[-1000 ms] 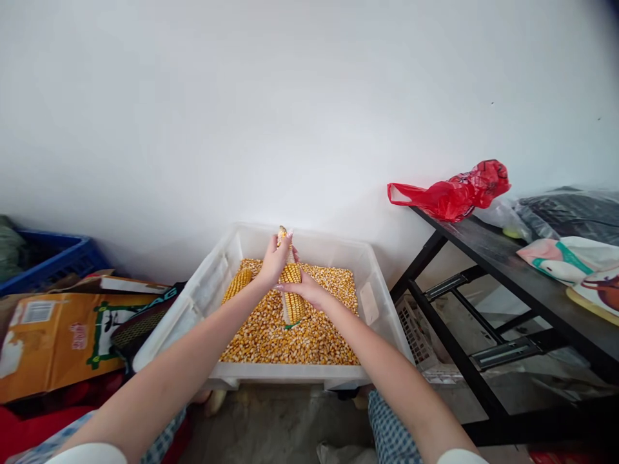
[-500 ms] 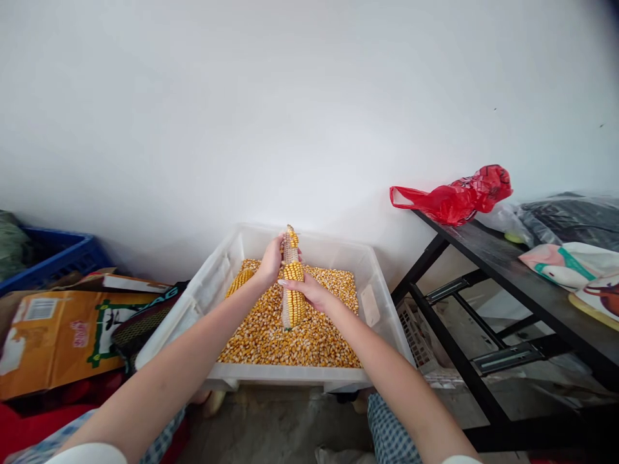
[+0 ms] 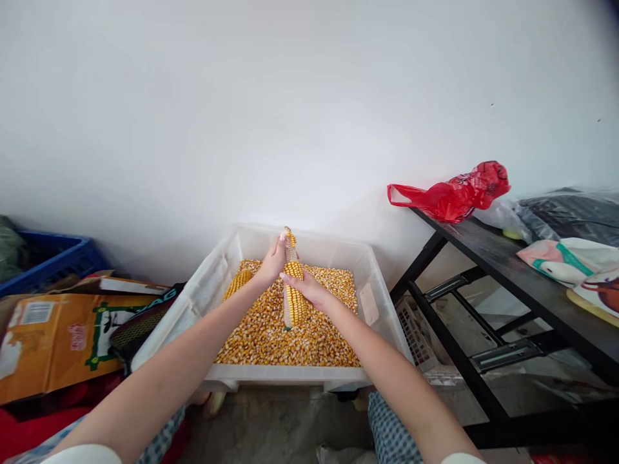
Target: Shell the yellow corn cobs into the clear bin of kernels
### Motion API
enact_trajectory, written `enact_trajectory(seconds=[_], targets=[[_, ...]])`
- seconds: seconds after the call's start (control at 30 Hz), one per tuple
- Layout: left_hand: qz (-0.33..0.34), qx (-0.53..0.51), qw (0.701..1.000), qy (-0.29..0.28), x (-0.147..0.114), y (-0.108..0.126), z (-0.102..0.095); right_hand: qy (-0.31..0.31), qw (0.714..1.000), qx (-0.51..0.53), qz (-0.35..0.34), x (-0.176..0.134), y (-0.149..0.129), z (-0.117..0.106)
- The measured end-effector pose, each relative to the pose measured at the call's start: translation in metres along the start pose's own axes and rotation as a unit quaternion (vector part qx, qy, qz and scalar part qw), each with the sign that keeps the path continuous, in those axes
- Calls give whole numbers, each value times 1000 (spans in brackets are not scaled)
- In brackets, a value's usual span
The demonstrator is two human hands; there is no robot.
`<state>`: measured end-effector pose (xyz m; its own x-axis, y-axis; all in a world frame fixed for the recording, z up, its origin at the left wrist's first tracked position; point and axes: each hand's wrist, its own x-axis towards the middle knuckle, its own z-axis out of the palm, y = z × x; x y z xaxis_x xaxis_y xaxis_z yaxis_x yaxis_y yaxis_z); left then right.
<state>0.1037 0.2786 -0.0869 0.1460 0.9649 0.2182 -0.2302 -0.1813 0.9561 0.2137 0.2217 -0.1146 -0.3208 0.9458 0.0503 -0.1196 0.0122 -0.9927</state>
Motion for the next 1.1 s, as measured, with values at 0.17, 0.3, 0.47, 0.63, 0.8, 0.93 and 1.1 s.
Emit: enact_trajectory(seconds=[0.17,0.3,0.47,0.63,0.8,0.93,1.1], targets=[[-68,-75,995,-18,6,8,-7,17,998,-58,-28,3,-2,-5],[-101,-89,991,27,9,10,-10,36,981,-186,-48,4,-2,-8],[-85,-108,990,20,9,1,-6,4,987,-160,-33,2,-1,-4],[-65,-165,984,-33,4,8,-1,18,998,-65,1,0,-5,-1],[-74,-170,982,-34,3,21,-5,28,993,-114,-22,4,-1,-5],[-83,-117,990,4,6,15,-7,47,977,-203,-50,5,1,-6],[-51,-115,992,26,4,7,-2,6,981,-183,-61,1,-2,-5]])
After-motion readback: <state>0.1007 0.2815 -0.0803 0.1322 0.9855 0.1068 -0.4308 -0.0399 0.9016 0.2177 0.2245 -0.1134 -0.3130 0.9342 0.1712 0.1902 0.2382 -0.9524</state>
